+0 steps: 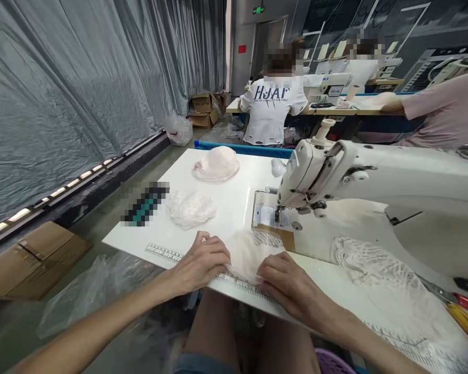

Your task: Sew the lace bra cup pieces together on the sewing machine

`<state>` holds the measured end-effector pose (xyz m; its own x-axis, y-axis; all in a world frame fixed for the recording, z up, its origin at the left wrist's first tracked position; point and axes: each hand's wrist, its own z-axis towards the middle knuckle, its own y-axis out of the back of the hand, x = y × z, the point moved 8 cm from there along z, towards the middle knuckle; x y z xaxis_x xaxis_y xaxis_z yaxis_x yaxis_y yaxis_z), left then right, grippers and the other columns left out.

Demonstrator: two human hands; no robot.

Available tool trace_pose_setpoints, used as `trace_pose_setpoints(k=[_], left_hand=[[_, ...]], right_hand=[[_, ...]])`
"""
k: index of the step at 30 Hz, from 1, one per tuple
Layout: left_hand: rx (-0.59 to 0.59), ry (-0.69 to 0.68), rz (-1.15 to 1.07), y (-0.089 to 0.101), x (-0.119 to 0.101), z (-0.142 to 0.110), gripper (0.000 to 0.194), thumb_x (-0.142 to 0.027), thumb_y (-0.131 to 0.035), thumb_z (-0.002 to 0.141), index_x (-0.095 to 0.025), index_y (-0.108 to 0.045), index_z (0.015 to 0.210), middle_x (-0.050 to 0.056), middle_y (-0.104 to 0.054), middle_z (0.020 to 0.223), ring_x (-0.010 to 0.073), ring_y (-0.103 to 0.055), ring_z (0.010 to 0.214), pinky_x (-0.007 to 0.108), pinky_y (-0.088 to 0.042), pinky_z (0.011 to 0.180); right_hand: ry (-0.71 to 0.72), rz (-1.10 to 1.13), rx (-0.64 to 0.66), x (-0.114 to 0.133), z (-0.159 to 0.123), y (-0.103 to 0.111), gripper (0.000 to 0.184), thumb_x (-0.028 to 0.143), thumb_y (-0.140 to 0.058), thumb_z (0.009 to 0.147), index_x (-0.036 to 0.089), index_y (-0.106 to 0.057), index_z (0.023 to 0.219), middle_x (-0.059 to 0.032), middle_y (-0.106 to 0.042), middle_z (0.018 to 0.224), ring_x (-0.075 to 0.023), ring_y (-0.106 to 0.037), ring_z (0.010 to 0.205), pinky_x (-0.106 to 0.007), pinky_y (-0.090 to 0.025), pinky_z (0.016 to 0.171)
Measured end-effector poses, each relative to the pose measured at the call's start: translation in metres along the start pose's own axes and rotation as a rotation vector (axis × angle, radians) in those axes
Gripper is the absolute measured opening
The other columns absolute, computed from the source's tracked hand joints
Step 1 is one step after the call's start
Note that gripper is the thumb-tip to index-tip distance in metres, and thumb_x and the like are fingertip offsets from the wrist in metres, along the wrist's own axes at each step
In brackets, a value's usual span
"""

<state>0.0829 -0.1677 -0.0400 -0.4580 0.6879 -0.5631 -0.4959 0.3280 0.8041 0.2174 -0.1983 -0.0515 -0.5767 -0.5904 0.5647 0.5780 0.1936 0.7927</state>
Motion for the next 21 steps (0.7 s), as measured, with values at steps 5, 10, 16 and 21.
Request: trace_pose_setpoints(k=[5, 10, 16, 21], left_hand=[[0.095, 0.353, -0.76, -0.029, -0.014, -0.019, 0.017, -0.029, -0.066, 0.078, -0.013, -0.067, 0.08, 0.005, -0.068, 0.08, 0.0157, -0.061, 0.077, 0.026, -0.044, 0.072], [0.205, 0.513, -0.942, -0.053, -0.033, -0.036, 0.022, -0.031, -0.072, 0.07, -0.01, -0.067, 0.076, 0.0, -0.06, 0.063, 0.0085, -0.051, 0.057, 0.018, -0.039, 0.054], [0.298, 0.638, -0.994, -0.075, -0.032, -0.059, 0.031, -0.031, -0.08, 0.059, -0.011, -0.066, 0.077, 0.001, -0.06, 0.066, 0.0092, -0.05, 0.059, 0.018, -0.039, 0.054], [0.287, 0.668, -0.999, -0.1, -0.033, -0.073, 0.034, -0.028, -0.08, 0.057, -0.011, -0.067, 0.084, 0.001, -0.06, 0.069, 0.0106, -0.05, 0.061, 0.02, -0.039, 0.057]], right_hand=[[-0.337, 0.624, 0.242, 0.011, -0.039, -0.006, 0.029, 0.045, -0.059, 0.083, 0.016, -0.057, 0.081, -0.0001, -0.055, 0.075, -0.0123, -0.047, 0.067, -0.022, -0.037, 0.059], [-0.445, 0.87, 0.244, 0.032, -0.058, -0.027, 0.032, 0.045, -0.067, 0.077, 0.014, -0.061, 0.078, 0.001, -0.05, 0.068, -0.0114, -0.044, 0.064, -0.021, -0.035, 0.057], [-0.454, 1.106, 0.247, 0.04, -0.076, -0.051, 0.029, 0.042, -0.065, 0.08, 0.014, -0.061, 0.078, 0.0017, -0.05, 0.065, -0.0084, -0.043, 0.058, -0.019, -0.034, 0.05], [-0.492, 1.072, 0.265, 0.032, -0.095, -0.062, 0.032, 0.046, -0.064, 0.079, 0.014, -0.061, 0.078, 0.0028, -0.047, 0.061, -0.0079, -0.041, 0.055, -0.019, -0.031, 0.048]])
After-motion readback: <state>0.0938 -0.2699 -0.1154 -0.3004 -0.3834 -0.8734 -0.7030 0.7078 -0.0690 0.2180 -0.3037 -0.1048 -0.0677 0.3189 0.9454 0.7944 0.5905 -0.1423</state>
